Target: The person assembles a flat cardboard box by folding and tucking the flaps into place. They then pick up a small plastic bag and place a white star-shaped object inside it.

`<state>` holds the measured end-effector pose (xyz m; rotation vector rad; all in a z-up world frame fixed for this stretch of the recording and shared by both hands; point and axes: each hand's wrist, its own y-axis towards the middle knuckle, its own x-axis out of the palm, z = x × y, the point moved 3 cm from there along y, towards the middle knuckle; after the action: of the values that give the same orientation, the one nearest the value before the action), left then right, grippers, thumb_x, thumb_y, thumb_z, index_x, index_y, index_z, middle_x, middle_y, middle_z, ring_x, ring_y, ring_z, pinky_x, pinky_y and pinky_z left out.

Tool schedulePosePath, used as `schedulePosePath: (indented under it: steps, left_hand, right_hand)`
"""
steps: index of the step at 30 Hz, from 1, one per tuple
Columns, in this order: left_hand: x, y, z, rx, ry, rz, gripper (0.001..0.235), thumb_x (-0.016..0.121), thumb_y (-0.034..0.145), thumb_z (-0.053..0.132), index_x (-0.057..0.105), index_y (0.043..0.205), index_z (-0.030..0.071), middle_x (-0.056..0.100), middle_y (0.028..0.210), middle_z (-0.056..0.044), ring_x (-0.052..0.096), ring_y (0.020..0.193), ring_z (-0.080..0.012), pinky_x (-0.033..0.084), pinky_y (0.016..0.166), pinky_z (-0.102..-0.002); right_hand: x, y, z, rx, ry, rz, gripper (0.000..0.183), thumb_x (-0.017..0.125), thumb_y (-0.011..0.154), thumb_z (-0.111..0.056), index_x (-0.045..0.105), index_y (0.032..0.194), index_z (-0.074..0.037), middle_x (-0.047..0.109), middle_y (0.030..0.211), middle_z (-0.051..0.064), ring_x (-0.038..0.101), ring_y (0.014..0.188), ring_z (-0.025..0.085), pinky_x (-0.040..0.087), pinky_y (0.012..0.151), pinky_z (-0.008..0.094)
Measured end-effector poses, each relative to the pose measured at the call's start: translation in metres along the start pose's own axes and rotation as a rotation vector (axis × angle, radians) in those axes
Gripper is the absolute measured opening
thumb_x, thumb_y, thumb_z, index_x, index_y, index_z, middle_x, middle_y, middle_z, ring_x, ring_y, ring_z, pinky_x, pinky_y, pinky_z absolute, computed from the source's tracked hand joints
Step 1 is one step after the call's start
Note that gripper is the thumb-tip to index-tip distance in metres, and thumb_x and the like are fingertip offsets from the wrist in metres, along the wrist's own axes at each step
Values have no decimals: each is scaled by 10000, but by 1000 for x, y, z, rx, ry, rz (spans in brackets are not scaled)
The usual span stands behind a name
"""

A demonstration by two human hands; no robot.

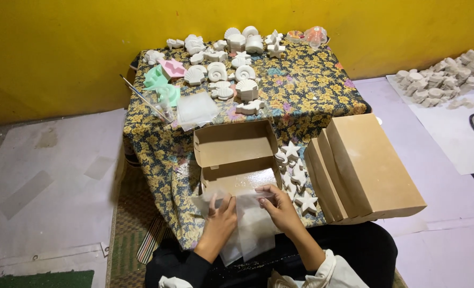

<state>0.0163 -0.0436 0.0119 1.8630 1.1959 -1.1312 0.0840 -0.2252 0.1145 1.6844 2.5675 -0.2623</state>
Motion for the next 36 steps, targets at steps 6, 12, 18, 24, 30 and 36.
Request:
schedulePosePath:
  steps: [6, 12, 18, 24, 30, 36]
  left_hand:
    - [-5, -43, -4, -541, -488, 414, 223, 717, 892, 338, 709, 1109, 287, 510, 1284, 16, 475, 1094, -178, 335, 1028, -589]
    - [29, -83, -18, -1147, -789, 130, 633, 705, 868, 449, 402, 1368, 204, 679, 1246, -164, 432, 1272, -348, 295, 989, -504]
    - [21, -78, -35, -1079, -791, 202, 688, 790, 849, 290, 454, 1437, 175, 660, 887, 45, 617, 879, -187, 342, 865, -456]
    - [30, -83, -61, -1031, -567, 152, 488, 797, 761, 79, 689, 1213, 227, 728, 1085, 35, 603, 939, -194, 456, 885, -412]
    - [12, -80, -41, -1160, -645, 394, 438, 753, 861, 173, 405, 1109, 79, 500, 1055, -109, 543, 922, -239, 508, 755, -325]
    - [5, -64, 12, -845, -709, 73, 469, 418, 970, 604, 679, 1079, 229, 666, 1206, 13, 603, 1081, -209, 421, 981, -529]
  right_hand:
    - [13, 4, 18, 43, -39, 71, 263, 666, 888, -5, 710, 1130, -100, 754, 982, 75, 687, 793, 156, 596, 687, 270]
    - [56, 15, 5, -97, 91, 17, 135, 655, 903, 22, 730, 991, -48, 772, 899, 81, 721, 794, 151, 629, 763, 265]
    - [81, 22, -14, -168, 21, 52, 68, 684, 918, -30, 731, 962, -48, 714, 780, 23, 598, 656, 84, 484, 589, 220]
    - [62, 34, 19, -123, 110, 93, 90, 586, 964, -1, 648, 977, -65, 781, 946, 111, 759, 833, 182, 680, 757, 274]
    - [26, 20, 16, -27, 233, 205, 95, 555, 977, -19, 642, 978, -57, 791, 1013, 166, 791, 956, 268, 676, 914, 364]
    - [-4, 7, 1, 56, 312, 289, 197, 528, 983, -35, 612, 1156, 5, 774, 1091, 191, 762, 879, 259, 650, 803, 334]
